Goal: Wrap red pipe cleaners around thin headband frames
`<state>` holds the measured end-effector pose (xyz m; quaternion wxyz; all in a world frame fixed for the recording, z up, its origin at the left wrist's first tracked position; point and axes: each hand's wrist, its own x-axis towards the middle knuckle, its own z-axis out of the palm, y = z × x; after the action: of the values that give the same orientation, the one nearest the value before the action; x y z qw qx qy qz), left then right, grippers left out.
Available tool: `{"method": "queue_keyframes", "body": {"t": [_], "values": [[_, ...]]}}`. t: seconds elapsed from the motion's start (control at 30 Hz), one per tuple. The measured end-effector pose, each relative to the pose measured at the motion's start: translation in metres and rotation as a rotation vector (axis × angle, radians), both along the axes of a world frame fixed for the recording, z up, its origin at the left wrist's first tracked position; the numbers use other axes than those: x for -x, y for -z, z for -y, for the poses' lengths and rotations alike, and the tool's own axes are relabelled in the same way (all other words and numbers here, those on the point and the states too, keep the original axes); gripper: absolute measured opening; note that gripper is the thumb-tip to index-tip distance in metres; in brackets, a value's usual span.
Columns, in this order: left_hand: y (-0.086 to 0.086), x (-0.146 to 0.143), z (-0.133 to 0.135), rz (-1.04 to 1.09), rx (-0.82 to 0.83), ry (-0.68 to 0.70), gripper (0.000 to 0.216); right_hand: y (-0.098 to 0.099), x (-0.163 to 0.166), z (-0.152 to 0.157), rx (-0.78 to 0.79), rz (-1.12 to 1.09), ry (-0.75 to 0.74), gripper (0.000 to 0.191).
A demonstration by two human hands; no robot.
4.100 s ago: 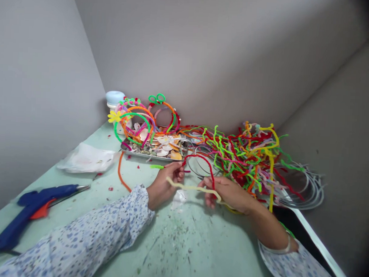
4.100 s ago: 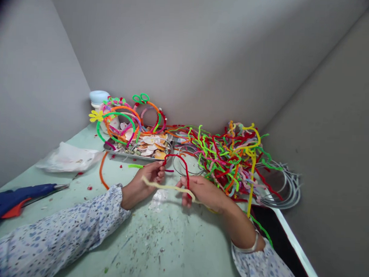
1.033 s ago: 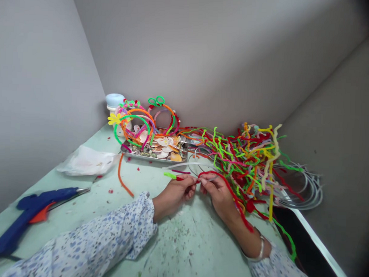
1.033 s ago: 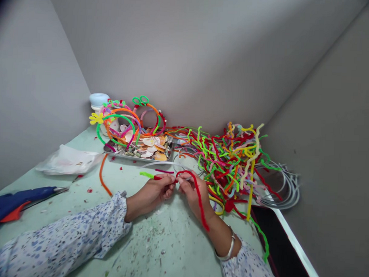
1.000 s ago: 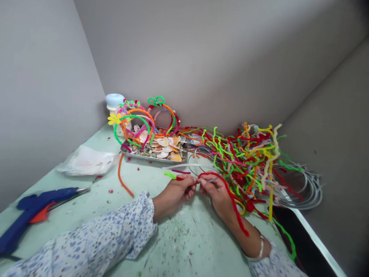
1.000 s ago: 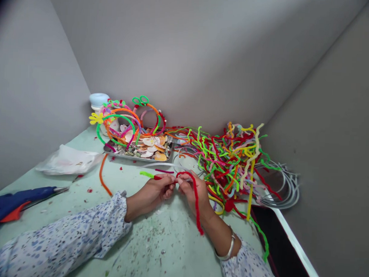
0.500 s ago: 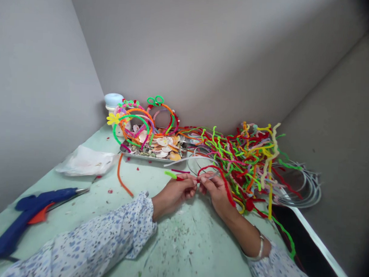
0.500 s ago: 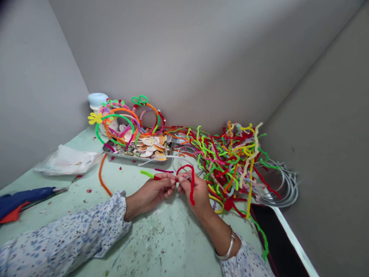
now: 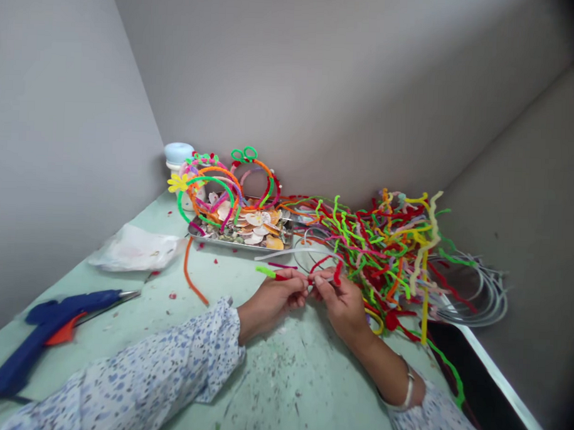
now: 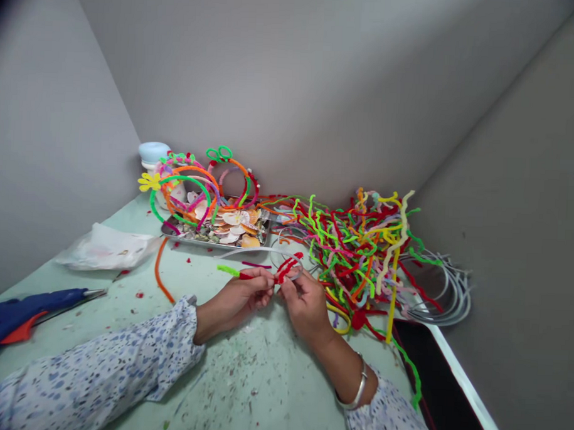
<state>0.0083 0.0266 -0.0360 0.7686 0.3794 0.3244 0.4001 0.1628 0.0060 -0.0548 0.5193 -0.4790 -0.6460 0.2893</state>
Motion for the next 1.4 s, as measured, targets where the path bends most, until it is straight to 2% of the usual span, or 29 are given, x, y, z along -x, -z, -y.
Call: {"method": "queue_keyframes", "body": {"t": [0.3,0.63,0.97,1.4], "values": [[-0.003,0.000,0.001,-0.044,-0.002,-0.012,0.013,-0.005,0.001,0.001,-0.149,0.134,0.067,0.019],[-0.004,0.000,0.003,-0.046,-0.011,-0.029,0.016,-0.007,0.001,0.002,-0.124,0.164,0.061,0.021],[0.005,-0.001,-0.001,-0.027,-0.057,-0.058,0.016,-0.010,0.003,0.002,-0.125,0.229,0.073,0.023],[0.005,0.000,0.001,-0.142,-0.128,-0.058,0.017,-0.012,0.003,0.002,-0.133,0.295,0.095,0.026]]}}
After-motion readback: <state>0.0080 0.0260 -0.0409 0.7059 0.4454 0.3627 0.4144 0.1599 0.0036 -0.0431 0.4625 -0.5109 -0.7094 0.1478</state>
